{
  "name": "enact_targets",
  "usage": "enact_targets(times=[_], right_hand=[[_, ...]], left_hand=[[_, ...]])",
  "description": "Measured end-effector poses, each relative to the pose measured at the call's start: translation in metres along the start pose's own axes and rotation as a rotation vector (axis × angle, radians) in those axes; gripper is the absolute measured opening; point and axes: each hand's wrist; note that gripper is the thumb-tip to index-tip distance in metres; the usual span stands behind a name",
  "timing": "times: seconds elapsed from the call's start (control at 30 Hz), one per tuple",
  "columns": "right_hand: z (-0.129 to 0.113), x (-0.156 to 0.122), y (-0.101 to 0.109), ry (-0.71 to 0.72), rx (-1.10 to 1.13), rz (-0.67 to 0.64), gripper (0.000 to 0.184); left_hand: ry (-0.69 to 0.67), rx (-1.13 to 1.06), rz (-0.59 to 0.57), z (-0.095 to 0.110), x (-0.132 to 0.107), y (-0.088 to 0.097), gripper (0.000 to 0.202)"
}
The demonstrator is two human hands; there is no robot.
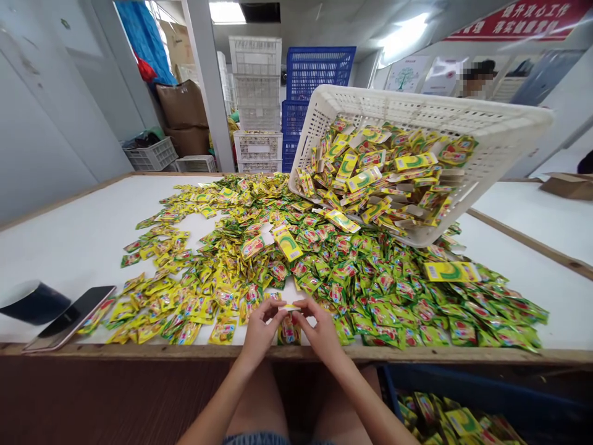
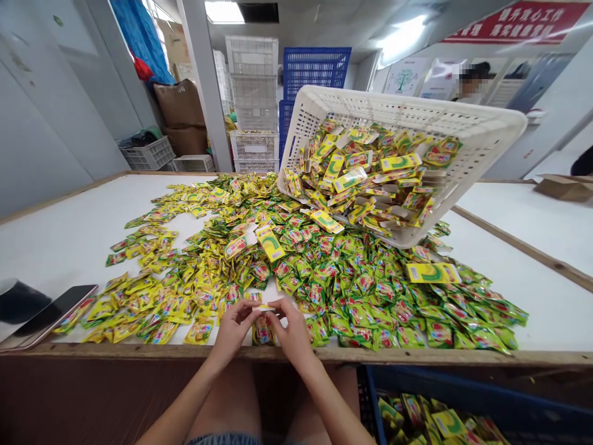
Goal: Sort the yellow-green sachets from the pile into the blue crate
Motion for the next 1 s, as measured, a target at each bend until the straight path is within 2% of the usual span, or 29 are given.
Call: enact_targets(times=[0.13,0.23,0.37,0.57,0.63,0.83,0.93,1.0], right_hand=[[0.003,-0.006,-0.006,-0.048,0.086,-0.018,0.019],[0.000,-0.002,-0.007,-0.083,0.131,-0.013,0.018],[-0.004,0.006,-0.004,-0.062,0.096,-0.027,0.018],[-0.006,0.010,0.001,-0.036,0.020,-0.021,0.014],[-0.006,0.010,0.001,-0.029,-0.004,-0.004,0.013],[-0.007,0.013,-0.003,-0.088,0.005,0.018,0.016],[-0.008,0.012,-0.002,-0.099,0.025,0.021,0.017],[-0.006,0.011,0.000,-0.094,0.048,0.009,0.018]], left_hand=[[0.055,-0.064,0.000,-0.004,0.000,0.003,0.017],[0.041,-0.016,0.014,0.001,0.003,-0.001,0.017],[0.033,0.080,0.005,0.010,0.010,-0.004,0.012],[0.087,0.077,-0.054,0.013,0.016,-0.003,0.008],[0.105,0.016,-0.018,0.012,0.015,-0.005,0.008],[0.255,-0.375,0.232,0.007,0.008,-0.023,0.009],[0.265,-0.476,0.248,0.003,0.005,-0.024,0.010],[0.232,-0.430,0.221,-0.001,0.004,-0.018,0.011]])
Point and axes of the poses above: each hand's wrist, its own x-axis towards the middle knuckle, its own y-axis out of the back of the hand, z = x × y, and after that the axes turned 14 degrees about -x, right-handed
